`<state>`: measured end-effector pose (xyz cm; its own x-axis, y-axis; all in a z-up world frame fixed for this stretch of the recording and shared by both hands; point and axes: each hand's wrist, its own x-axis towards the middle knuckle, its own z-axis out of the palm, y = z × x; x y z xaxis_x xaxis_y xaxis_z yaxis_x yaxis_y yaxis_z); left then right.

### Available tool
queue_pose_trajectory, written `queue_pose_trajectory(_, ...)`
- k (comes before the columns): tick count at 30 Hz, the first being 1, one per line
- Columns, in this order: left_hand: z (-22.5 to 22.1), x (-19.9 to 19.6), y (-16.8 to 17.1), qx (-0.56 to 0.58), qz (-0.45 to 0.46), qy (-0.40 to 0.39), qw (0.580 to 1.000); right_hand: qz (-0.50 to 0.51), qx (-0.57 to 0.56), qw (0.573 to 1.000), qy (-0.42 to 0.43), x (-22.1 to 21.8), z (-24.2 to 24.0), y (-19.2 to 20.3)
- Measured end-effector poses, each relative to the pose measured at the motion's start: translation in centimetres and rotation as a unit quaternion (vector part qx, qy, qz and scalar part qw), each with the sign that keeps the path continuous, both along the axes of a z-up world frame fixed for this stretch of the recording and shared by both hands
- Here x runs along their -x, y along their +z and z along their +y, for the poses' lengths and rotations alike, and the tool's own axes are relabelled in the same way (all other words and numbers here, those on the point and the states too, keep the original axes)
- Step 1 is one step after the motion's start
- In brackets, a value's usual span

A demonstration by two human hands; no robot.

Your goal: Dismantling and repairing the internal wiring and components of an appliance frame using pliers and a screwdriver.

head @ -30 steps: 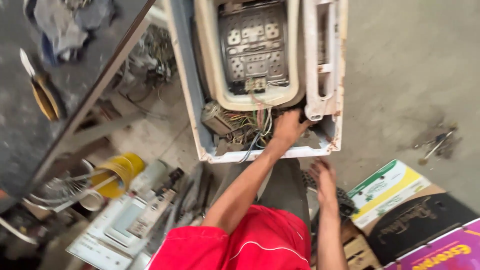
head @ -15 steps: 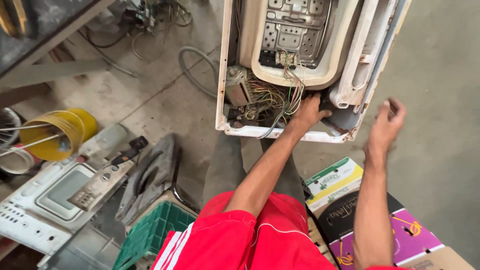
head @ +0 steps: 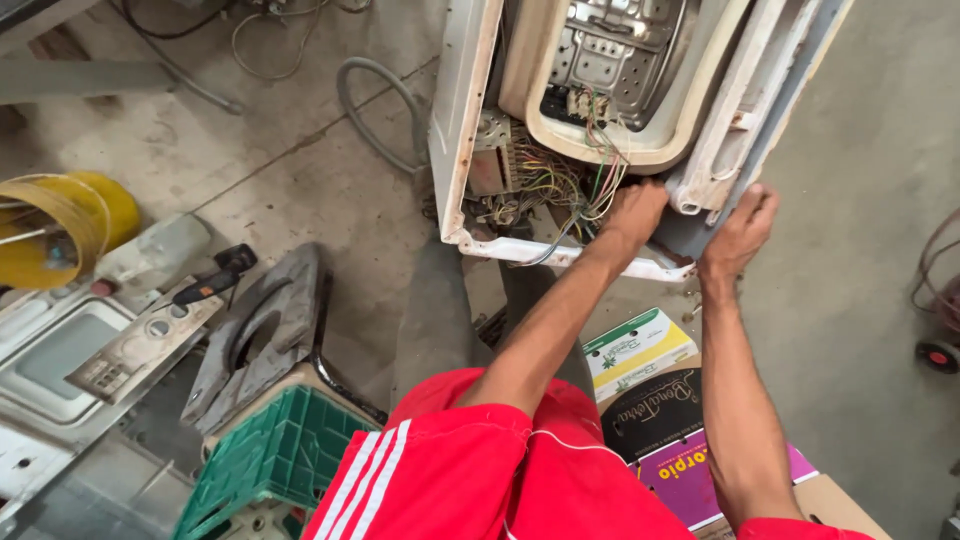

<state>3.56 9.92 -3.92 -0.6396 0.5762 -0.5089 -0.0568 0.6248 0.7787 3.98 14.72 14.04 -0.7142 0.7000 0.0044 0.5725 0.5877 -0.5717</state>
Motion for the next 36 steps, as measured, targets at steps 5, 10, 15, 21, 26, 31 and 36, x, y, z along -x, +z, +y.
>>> queue_pose_trajectory(5, -0.1, 0.1, 0.1, -0.029, -0.006, 0.016, 0.999, 0.017, -0.014, 0.996, 0.092, 0.4, 0.0, 0.4)
queue_pose_trajectory(10, -5.7, 2.6, 7.9, -0.02, -0.057, 0.039, 0.997, 0.031, -0.01, 0.995, 0.097, -0.2, 0.7, 0.0)
queue_pose_trajectory(15, -3.2, 2.2, 3.5, 0.015, 0.01, 0.028, 0.999, 0.034, -0.005, 0.997, 0.069, -0.2, 0.3, 0.0)
queue_pose_trajectory(21, -4.8, 2.7, 5.0, 0.017, 0.074, -0.025, 0.997, 0.041, -0.002, 0.998, 0.047, -0.1, 0.4, -0.3)
queue_pose_trajectory(26, -6.6, 3.6, 7.2, 0.0, 0.025, -0.021, 0.999, 0.054, -0.003, 0.998, 0.045, 0.4, -0.4, 0.5)
queue_pose_trajectory(31, -7.0, 4.3, 7.1, -0.024, -0.038, 0.038, 0.998, 0.066, 0.002, 0.997, 0.044, 0.9, -0.8, 1.3)
queue_pose_trajectory(36, -7.8, 4.8, 8.3, 0.016, -0.035, 0.006, 0.999, 0.079, 0.006, 0.997, 0.026, 0.7, -0.4, 1.2)
